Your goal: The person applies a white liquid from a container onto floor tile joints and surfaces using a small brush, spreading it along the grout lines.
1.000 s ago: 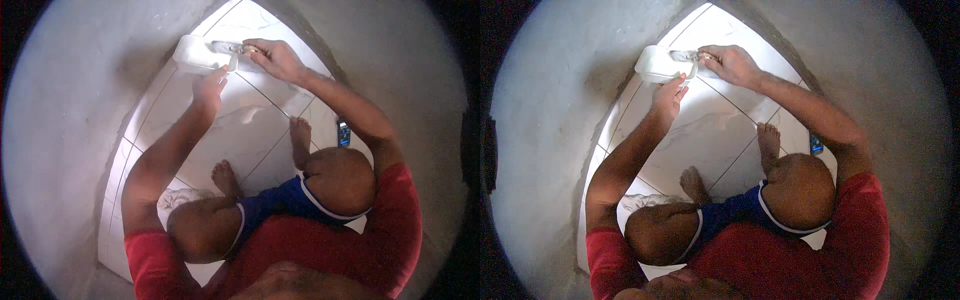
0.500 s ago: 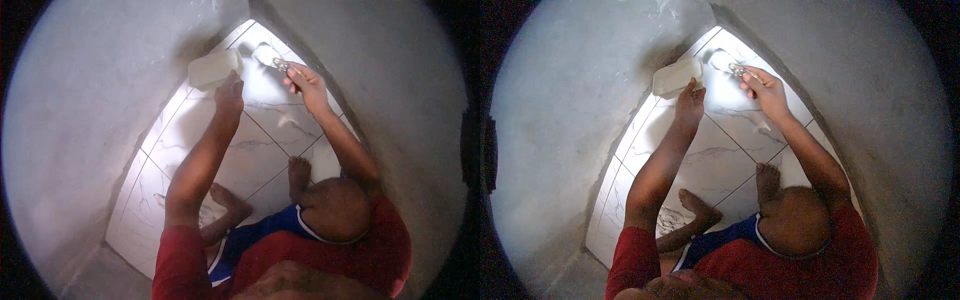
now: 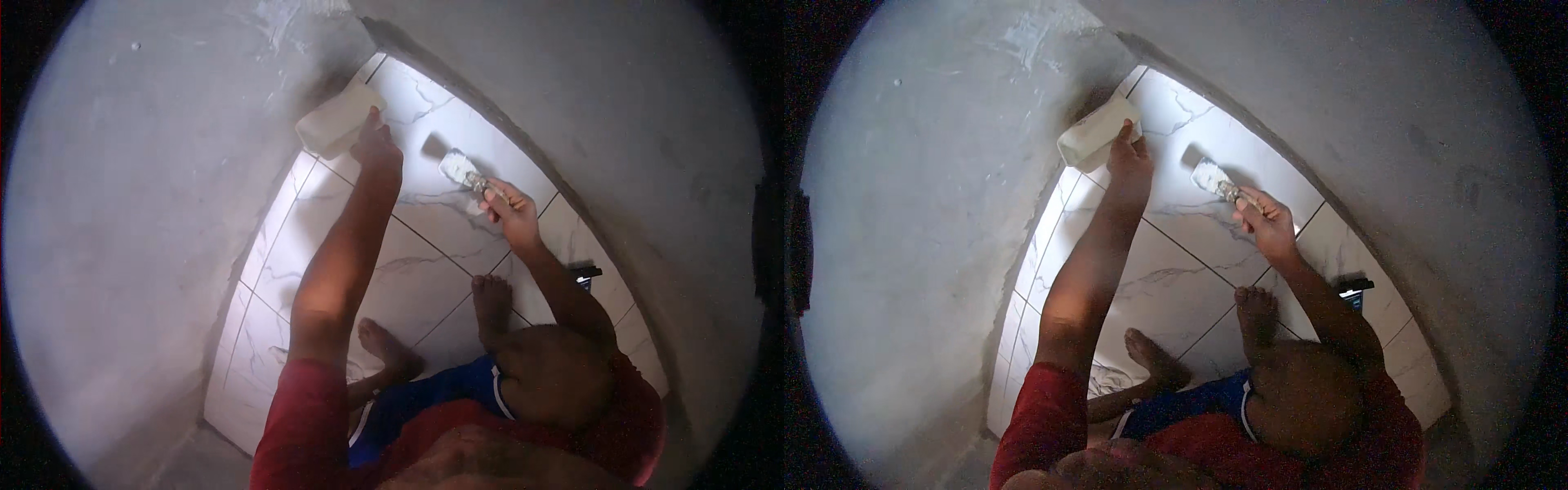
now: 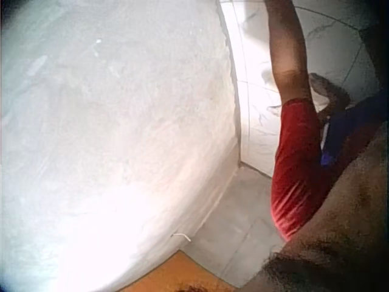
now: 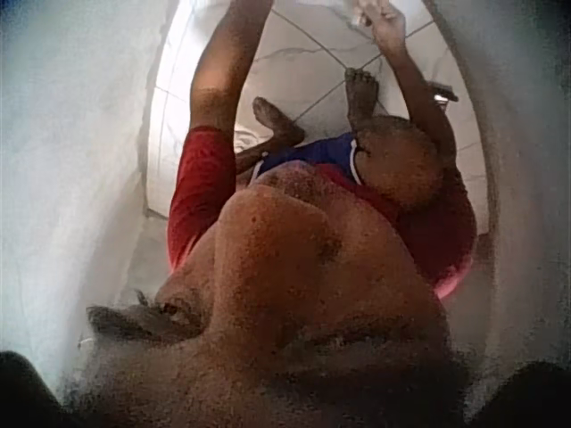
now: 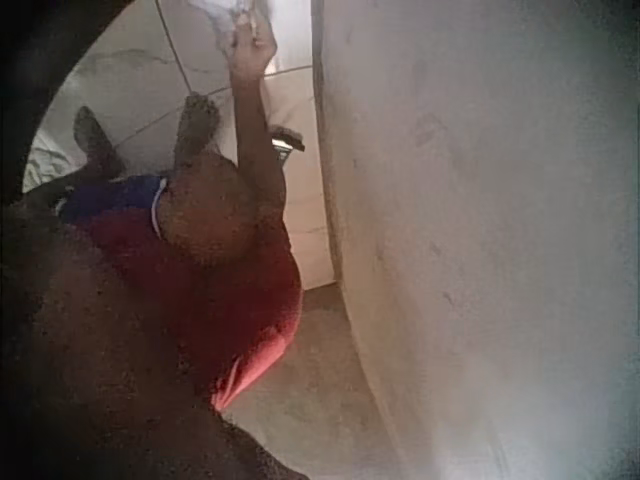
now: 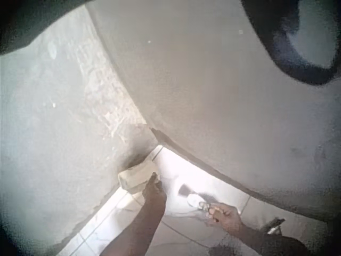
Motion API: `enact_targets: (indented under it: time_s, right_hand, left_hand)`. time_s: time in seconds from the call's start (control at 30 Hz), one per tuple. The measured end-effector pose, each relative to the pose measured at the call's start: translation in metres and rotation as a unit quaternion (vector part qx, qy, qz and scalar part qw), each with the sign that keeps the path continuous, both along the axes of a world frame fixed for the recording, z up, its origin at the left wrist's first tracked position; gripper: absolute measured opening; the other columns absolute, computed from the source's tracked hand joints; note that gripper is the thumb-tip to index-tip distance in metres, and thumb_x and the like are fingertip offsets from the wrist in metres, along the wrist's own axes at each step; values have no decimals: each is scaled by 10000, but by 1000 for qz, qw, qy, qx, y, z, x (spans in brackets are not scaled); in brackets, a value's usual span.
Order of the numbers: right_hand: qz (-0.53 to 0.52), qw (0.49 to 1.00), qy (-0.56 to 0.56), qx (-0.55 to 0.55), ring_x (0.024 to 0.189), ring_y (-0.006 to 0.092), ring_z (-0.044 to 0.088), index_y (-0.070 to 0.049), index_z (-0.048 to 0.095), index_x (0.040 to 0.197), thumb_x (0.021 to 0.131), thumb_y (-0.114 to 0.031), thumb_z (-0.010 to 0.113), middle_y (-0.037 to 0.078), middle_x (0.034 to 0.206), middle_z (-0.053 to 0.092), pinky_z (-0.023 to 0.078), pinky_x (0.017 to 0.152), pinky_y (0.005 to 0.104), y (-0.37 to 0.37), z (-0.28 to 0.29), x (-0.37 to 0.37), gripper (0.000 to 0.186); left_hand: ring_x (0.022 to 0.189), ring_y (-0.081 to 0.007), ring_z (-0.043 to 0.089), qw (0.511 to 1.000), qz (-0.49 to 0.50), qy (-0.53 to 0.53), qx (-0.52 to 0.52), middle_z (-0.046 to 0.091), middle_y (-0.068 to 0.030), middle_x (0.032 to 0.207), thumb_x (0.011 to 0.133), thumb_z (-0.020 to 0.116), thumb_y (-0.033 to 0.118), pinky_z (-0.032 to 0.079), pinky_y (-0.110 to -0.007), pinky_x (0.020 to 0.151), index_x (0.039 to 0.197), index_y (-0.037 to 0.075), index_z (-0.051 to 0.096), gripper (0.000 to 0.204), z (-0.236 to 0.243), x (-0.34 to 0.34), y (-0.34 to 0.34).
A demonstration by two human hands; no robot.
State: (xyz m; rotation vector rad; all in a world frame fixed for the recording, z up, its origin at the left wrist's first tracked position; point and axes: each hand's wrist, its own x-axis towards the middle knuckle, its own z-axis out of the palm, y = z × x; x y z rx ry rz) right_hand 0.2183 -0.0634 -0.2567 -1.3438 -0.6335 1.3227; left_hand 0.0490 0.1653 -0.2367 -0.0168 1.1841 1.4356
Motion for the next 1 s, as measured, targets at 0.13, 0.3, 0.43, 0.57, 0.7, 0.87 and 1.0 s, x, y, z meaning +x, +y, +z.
enact_targets:
  time_s: [0.13,0.3,0.43,0.57,0.7,0.87,1.0]
  right_hand:
    - [0,998,46,-51,666,46,529,-5,604,1315,981,-213,655,12,864,682,454,619,212,-3,-34,-1,397]
    - [32,995,75,-65,768,68,605,7,602,1311,986,-212,641,46,969,698,483,635,226,-6,-52,11,393]
    - [48,994,77,-60,807,83,629,15,597,1314,986,-216,641,51,1000,694,494,644,234,1,-56,4,404]
    - [26,995,68,-75,759,72,596,12,599,1314,986,-220,638,41,941,692,482,652,230,1,-59,12,403]
    - [1,993,56,-100,710,61,559,5,613,1298,981,-214,642,28,884,688,455,637,219,-5,-71,26,386]
    - [48,993,82,-71,703,62,556,11,609,1302,980,-203,642,28,877,688,450,627,219,10,-56,-8,388]
    - [16,996,52,-71,684,59,546,13,602,1308,978,-198,646,30,868,690,448,623,216,-5,-77,30,395]
  left_hand:
    - [1021,-242,628,999,-9,33,10,587,-130,1194,832,771,0,550,-332,825,1255,-52,474,520,-45,17,15]
    - [1055,-259,623,995,-30,87,-50,578,-149,1218,832,775,16,549,-347,904,1276,-56,434,564,-59,45,25]
    - [1092,-273,607,982,-77,173,-9,548,-182,1257,826,785,32,526,-361,967,1313,-60,349,661,-77,30,37]
    - [1121,-288,589,988,-14,112,-106,518,-209,1283,812,800,37,511,-367,991,1324,-57,294,726,-65,65,42]
    - [1112,-306,598,984,17,139,-107,549,-209,1246,792,819,49,513,-365,998,1301,-63,334,711,-70,94,38]
    - [1124,-322,605,982,20,138,-128,573,-224,1232,770,846,83,517,-392,996,1287,-73,361,726,-111,13,81]
    - [1126,-342,604,970,30,185,-155,571,-239,1244,773,849,101,517,-413,999,1283,-75,347,737,-67,100,47]
